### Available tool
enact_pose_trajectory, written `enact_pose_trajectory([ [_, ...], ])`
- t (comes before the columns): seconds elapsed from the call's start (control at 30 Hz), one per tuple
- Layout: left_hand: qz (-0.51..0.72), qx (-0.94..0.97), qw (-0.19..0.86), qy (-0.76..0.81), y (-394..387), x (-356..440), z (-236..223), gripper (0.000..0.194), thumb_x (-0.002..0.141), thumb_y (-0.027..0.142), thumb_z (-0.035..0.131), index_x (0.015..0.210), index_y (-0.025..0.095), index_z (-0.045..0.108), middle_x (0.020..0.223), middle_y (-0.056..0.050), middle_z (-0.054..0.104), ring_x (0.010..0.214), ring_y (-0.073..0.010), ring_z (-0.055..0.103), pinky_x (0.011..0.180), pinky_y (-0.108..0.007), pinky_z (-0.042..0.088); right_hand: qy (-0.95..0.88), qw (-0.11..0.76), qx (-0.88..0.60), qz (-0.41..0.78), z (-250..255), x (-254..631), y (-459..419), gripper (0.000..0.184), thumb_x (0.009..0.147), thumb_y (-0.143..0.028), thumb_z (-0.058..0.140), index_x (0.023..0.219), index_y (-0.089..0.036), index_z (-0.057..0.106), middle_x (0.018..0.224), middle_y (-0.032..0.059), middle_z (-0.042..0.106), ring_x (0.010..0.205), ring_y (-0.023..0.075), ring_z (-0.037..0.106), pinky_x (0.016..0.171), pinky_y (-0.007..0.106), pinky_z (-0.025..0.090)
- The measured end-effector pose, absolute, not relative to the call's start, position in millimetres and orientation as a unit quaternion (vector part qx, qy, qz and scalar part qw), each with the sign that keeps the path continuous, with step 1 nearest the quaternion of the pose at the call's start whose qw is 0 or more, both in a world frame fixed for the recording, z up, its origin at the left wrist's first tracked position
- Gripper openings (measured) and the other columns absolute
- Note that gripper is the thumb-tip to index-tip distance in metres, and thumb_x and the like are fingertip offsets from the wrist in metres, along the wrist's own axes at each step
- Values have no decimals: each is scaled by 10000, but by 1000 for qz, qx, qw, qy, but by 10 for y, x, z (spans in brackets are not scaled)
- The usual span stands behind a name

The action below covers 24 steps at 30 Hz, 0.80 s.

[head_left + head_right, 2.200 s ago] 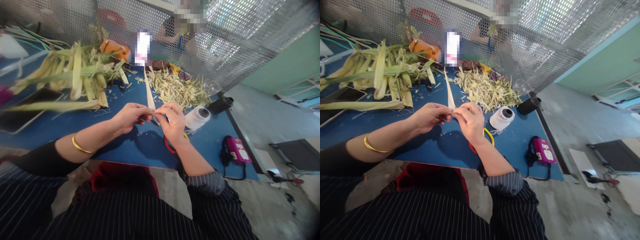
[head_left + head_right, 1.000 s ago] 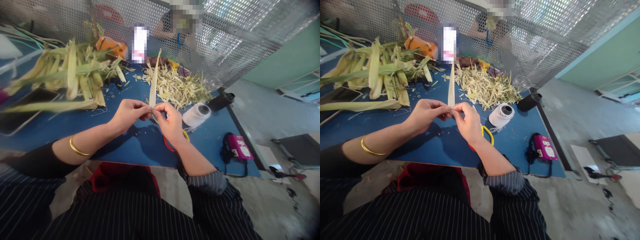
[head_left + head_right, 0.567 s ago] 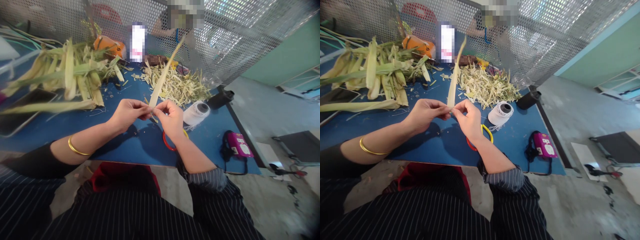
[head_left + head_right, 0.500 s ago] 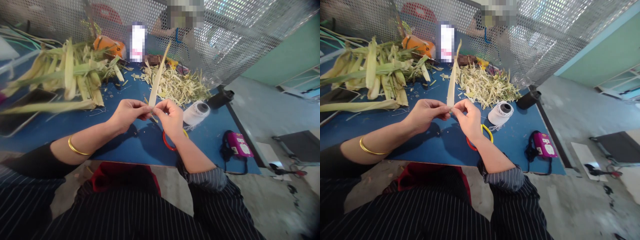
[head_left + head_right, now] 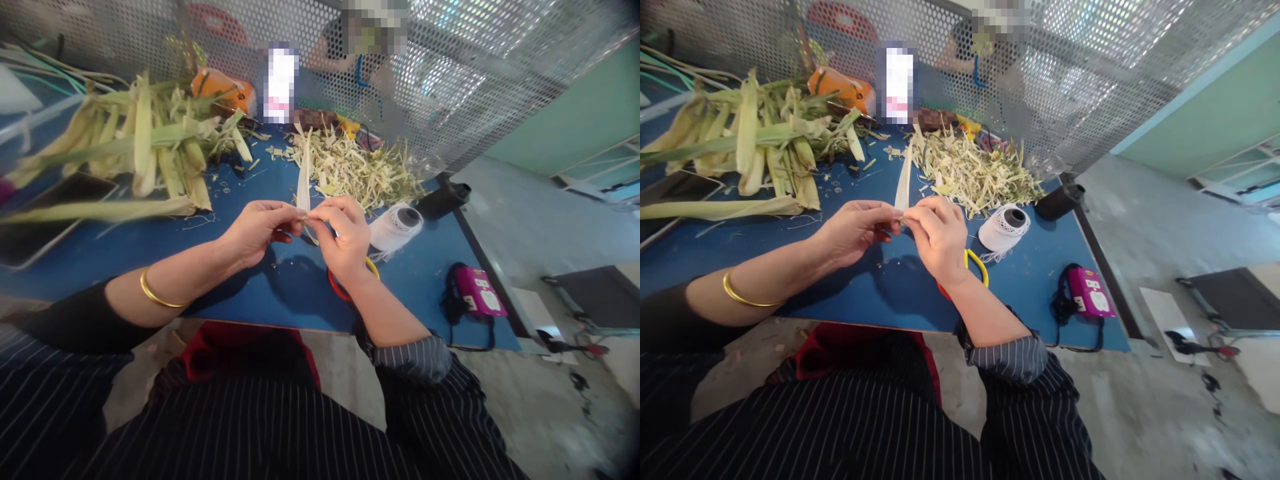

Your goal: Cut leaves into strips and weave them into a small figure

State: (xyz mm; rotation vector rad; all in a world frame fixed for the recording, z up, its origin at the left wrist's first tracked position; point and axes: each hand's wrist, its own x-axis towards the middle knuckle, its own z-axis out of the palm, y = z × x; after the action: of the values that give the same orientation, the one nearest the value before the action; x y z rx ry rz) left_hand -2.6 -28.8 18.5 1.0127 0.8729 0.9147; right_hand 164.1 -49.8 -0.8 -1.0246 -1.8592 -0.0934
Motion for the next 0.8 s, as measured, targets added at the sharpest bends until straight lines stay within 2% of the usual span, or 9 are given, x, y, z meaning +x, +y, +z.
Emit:
enact_pose_trajectory([
  [0.17,421,474,660,402,-306,-18,170,154,707,296,710,686,146,684,653,-26,642,597,-92,573,560,-205,437,-748,498,-438,5,16,1621,-497,66,874,-194,585,834,-226,627,878,12,613,877,153,600,812,358,477],
  [0.43,446,545,575,417,-300,-15,163,193,714,323,707,743,132,712,710,-56,688,660,-126,620,621,-238,484,-696,515,-464,187,28,1590,-509,67,854,-186,596,790,-184,615,897,13,676,821,119,632,778,296,512],
  [0.57,453,585,523,423,-308,-7,178,172,719,302,690,724,132,717,707,-56,693,654,-125,615,629,-240,486,-666,513,-481,248,25,1598,-504,54,822,-176,626,768,-175,620,920,20,698,880,134,651,752,281,514],
  [0.8,478,595,486,426,-323,4,173,131,716,266,683,725,139,716,708,-47,690,629,-111,601,622,-242,485,-659,512,-502,226,56,1580,-513,50,805,-210,647,766,-188,625,728,-36,665,639,86,576,637,256,492],
])
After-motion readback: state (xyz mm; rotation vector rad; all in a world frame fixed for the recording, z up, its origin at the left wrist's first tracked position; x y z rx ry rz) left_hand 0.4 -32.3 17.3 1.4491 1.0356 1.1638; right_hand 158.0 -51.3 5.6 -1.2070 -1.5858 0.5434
